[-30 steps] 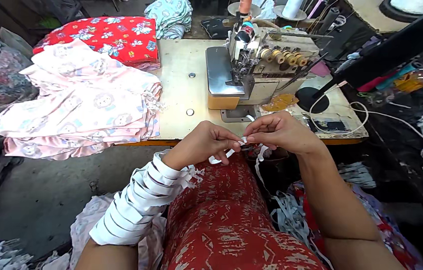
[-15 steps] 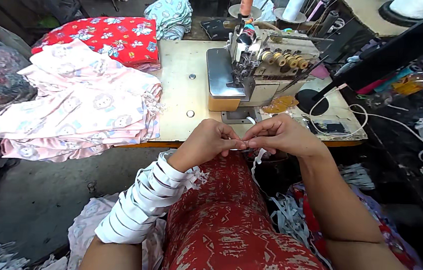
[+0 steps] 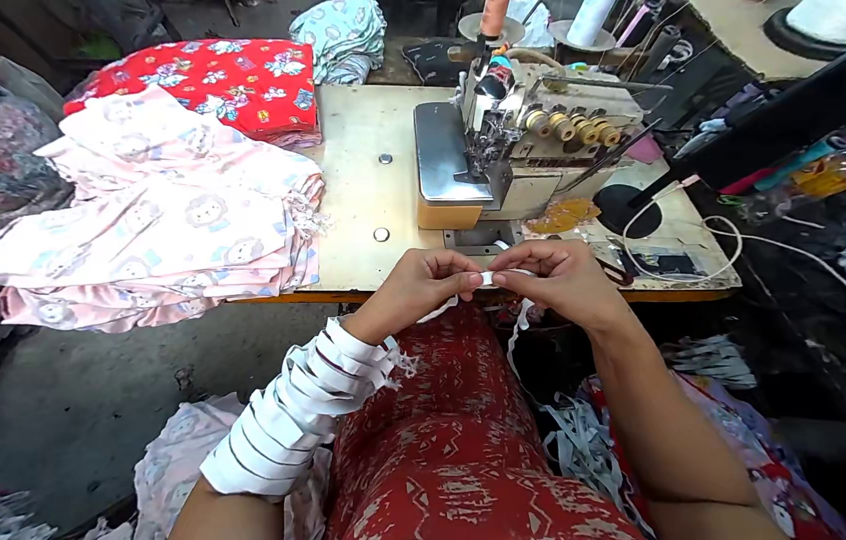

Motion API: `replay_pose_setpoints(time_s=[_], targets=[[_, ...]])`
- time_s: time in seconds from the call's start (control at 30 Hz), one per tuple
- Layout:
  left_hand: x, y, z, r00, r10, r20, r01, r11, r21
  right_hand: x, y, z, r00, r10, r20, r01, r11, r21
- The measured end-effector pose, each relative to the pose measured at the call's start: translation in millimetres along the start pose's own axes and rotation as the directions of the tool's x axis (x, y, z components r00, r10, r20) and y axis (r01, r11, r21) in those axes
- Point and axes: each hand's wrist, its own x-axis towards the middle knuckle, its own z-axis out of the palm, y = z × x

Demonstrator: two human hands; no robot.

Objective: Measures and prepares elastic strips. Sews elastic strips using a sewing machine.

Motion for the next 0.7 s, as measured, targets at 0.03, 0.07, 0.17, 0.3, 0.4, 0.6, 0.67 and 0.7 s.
replay_pose_setpoints(time_s=[0.03,0.07,0.17,0.3,0.4,0.6,0.67,0.7], targets=[[1.2,1.2,0.1,1.0,0.011,-0.006,-0.01,1.0,0.026,0.7,2.1,0.1,1.0,-0.002,-0.015,0.002,1.0,-0.002],[2.6,2.3,0.5,1.0,0.014,-0.016,-0.013,0.998,0.055,1.6,4.1,0.4,1.0,0.001,-0.031,-0.001,1.0,-0.002],[7.2,0.6,2.4,0.996,0.06,-0.066,-0.049,0.986,0.158,5.8,9.0,2.0,0.996,0.028,-0.083,-0.027,1.0,0.011],[14.6,-4.0,2.0,0.988,0.125,-0.093,-0.105,0.976,0.191,13.7,15.6,0.9,0.993,0.055,-0.109,-0.052,0.998,0.032],[22.7,-8.0,-1.6,0.975,0.193,-0.112,-0.157,0.949,0.273,20.9,21.0,-1.3,0.988,0.071,-0.138,-0.067,0.997,0.033],[53.0,-12.0,-16.0,0.888,0.46,-0.018,-0.375,0.744,0.552,46.8,28.4,-12.1,0.984,0.076,-0.16,-0.073,0.997,0.024],[68.5,-8.6,-24.2,0.833,0.55,0.057,-0.442,0.602,0.665,60.4,29.1,-17.8,0.981,0.058,-0.184,-0.06,0.998,-0.005],[77.1,-5.8,-28.8,0.814,0.572,0.098,-0.463,0.537,0.705,67.9,28.9,-20.3,0.978,0.051,-0.201,-0.059,0.998,-0.036]])
